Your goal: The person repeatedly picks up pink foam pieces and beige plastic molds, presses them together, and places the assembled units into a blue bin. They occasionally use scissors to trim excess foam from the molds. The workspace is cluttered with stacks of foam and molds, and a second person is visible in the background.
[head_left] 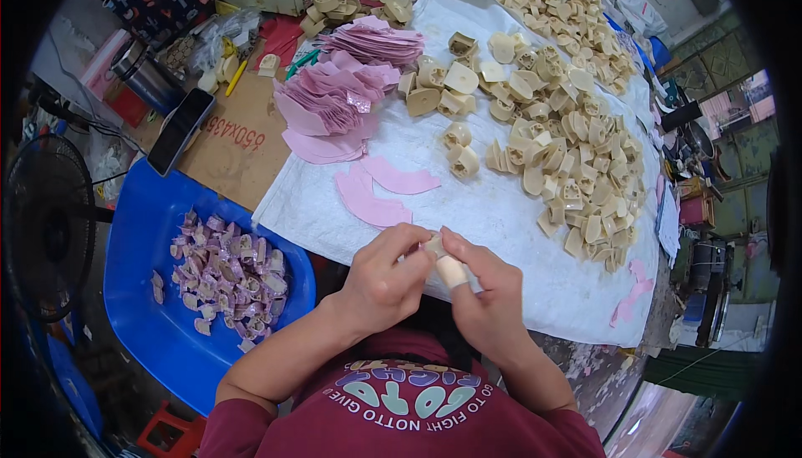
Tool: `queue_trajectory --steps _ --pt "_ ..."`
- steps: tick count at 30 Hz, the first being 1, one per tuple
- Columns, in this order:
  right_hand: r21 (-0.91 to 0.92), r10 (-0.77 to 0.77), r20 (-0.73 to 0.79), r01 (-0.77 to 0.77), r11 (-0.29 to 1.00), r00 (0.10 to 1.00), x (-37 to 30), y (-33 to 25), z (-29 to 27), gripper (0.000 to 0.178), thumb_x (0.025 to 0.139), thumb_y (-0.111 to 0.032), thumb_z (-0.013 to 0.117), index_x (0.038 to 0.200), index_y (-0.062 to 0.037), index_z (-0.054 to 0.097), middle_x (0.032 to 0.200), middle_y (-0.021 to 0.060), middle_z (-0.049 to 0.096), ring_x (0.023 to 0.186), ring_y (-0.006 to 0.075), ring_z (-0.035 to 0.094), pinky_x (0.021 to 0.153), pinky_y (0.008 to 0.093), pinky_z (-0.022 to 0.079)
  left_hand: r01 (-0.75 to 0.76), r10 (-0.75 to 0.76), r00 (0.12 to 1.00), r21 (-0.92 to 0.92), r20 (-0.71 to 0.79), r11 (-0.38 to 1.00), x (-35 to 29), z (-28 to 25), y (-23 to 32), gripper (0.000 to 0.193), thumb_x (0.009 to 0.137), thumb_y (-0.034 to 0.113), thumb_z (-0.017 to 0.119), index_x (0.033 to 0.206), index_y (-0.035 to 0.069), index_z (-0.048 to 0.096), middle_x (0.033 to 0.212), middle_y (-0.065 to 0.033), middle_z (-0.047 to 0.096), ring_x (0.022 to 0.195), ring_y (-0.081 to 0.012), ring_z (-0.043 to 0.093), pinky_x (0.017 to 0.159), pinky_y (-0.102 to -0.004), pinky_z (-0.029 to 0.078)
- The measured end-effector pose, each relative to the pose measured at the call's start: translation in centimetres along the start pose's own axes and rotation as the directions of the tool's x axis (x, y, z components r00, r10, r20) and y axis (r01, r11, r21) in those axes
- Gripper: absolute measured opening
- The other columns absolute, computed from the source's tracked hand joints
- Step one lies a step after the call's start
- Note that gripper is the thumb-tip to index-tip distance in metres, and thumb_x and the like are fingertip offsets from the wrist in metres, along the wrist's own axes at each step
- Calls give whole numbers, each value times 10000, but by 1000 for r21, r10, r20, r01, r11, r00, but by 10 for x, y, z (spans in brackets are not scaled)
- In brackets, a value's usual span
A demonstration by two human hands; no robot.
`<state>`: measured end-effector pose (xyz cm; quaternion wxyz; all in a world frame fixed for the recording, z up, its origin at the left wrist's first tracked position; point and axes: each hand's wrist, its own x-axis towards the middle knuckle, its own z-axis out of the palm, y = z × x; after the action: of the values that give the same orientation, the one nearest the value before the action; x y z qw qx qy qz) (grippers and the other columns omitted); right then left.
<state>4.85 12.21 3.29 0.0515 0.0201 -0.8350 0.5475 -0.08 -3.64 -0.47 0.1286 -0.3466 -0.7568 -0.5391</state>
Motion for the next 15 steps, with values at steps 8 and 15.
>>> queue_trajectory --steps 8,15 --pt "195 -25 -53 35 980 998 -1 30 11 234 829 18 633 1062 34 625 1156 152 639 1016 237 642 868 336 506 149 -175 979 -214 -107 965 -8 8 -9 214 761 -111 623 928 22 615 1062 -157 587 894 -204 624 741 -285 502" --pt "522 11 117 -70 850 993 15 47 3 192 815 -3 646 1005 -9 623 1156 139 619 1168 247 543 991 387 422 399 -493 870 -596 6 697 -8 18 -7 133 836 -32 653 938 18 583 1010 -126 610 853 -205 658 732 -293 547"
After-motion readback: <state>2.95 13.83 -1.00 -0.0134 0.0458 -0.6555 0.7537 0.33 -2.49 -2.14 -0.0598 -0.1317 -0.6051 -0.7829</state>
